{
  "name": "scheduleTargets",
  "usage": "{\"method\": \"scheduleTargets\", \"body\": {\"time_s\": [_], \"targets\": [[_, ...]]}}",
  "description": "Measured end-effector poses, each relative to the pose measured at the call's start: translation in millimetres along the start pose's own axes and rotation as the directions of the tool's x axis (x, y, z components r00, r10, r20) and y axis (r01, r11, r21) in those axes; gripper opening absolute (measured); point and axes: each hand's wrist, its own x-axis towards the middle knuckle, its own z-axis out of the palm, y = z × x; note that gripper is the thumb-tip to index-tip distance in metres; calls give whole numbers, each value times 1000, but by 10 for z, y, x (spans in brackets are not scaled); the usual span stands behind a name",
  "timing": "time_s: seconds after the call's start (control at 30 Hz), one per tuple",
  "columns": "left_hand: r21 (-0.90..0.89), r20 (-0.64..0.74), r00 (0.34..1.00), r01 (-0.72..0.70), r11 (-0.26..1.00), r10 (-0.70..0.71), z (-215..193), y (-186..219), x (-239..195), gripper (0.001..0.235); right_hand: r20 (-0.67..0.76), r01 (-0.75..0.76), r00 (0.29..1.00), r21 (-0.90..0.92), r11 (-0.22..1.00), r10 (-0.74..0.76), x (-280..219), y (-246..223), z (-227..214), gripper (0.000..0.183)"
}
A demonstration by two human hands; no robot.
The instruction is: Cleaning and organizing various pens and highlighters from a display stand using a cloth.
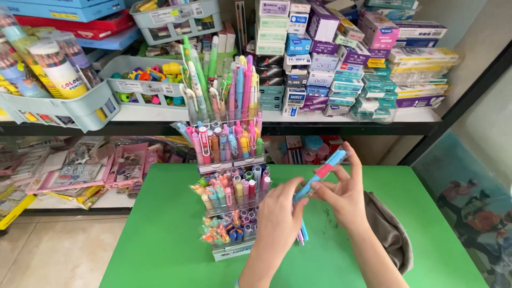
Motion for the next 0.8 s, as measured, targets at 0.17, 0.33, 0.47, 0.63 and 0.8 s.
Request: {"method": "scheduleTargets", "body": {"time_s": [0.17, 0.33, 0.47, 0.63, 0.8], "targets": [[-223, -176, 984, -61, 973, 21, -109, -115, 19, 26, -73, 51, 996, -52, 997, -55, 172, -150, 230, 90], [-211, -388, 913, -219, 953, 124, -244, -120, 40, 34, -227, 234, 943, -63, 970, -243, 607, -432, 542, 80], [-240, -412, 907, -197, 950, 85, -305, -135, 16, 24, -181, 505, 843, -54, 861, -506, 1089, -453, 842, 71], [-222, -397, 912, -201, 954, 100, -321, -171, 41, 20, 1, 589, 802, -164, 791, -597, 1368, -419, 1150, 61], [-240, -365, 926, -195, 951, 98, -360, -130, 35, 17, 114, 649, 758, -238, 723, -643, 1344, -443, 1190, 55]]}}
